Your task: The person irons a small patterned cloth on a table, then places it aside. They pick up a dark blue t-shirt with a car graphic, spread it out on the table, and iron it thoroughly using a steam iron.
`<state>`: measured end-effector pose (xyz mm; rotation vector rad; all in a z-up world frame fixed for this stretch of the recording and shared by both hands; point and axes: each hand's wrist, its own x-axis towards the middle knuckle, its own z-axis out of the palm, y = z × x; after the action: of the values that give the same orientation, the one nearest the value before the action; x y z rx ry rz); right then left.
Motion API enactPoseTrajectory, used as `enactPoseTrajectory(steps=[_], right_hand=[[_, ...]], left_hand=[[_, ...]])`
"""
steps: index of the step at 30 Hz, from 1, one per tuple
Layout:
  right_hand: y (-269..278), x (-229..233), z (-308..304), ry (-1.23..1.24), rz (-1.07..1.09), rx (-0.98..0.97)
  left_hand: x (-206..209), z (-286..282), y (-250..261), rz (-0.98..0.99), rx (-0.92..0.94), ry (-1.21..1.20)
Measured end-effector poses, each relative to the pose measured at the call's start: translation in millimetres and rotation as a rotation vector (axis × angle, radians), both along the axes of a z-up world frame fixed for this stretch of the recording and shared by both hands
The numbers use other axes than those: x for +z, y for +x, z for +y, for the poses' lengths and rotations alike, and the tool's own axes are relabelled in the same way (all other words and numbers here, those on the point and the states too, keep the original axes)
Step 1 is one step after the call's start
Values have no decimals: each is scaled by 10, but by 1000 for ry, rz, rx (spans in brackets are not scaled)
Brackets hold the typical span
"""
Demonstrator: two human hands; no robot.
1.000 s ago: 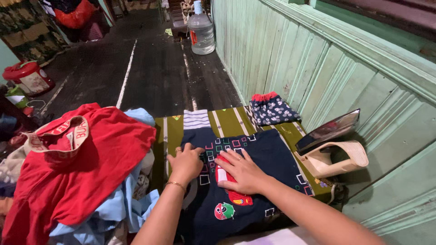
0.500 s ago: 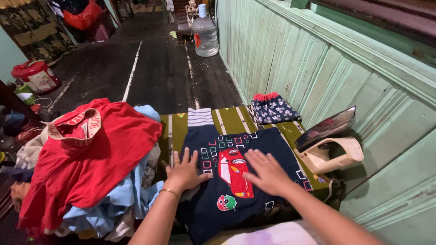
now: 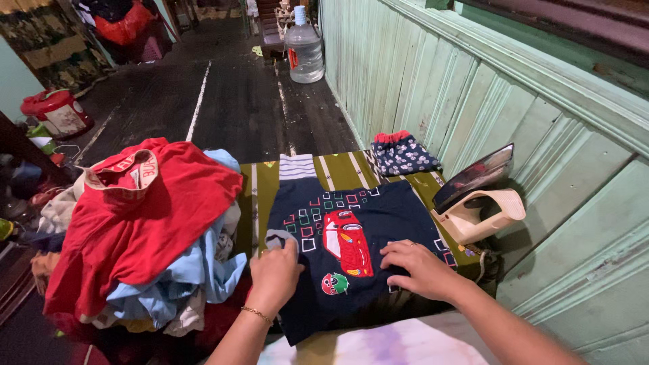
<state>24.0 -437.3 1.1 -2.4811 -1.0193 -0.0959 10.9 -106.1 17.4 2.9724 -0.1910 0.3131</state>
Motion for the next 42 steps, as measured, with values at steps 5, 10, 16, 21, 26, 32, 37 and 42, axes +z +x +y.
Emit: enactPoseTrajectory(steps=[5,10,16,21,26,32,37,42], right_hand=[[-91,1,-31,-110,-29,-108],[-226,126,-24,12,-128,25],[-197,123,-43,-113,-30,-2],[-170,236,-47,-268,231,7],[504,286,164,-71,124,-18],[1529,118,751,165,-280,-125],[1917,-194,1087,34,-302,-110],[2227,-318,1066,135,-292,-24]], left_hand=[[45,32,-80,-162,-34,-103],[102,58,-168,-189,-100,-221],[124,97,-118,255,-78,-74],[123,15,-63,152,-115,35],[-155,-424,130,-174,-411,-192],[-306,-842,206,-167,-324,-196],[-459,-804,233,-167,-421,-187],[-527,-755,234,-87,-472,-256]])
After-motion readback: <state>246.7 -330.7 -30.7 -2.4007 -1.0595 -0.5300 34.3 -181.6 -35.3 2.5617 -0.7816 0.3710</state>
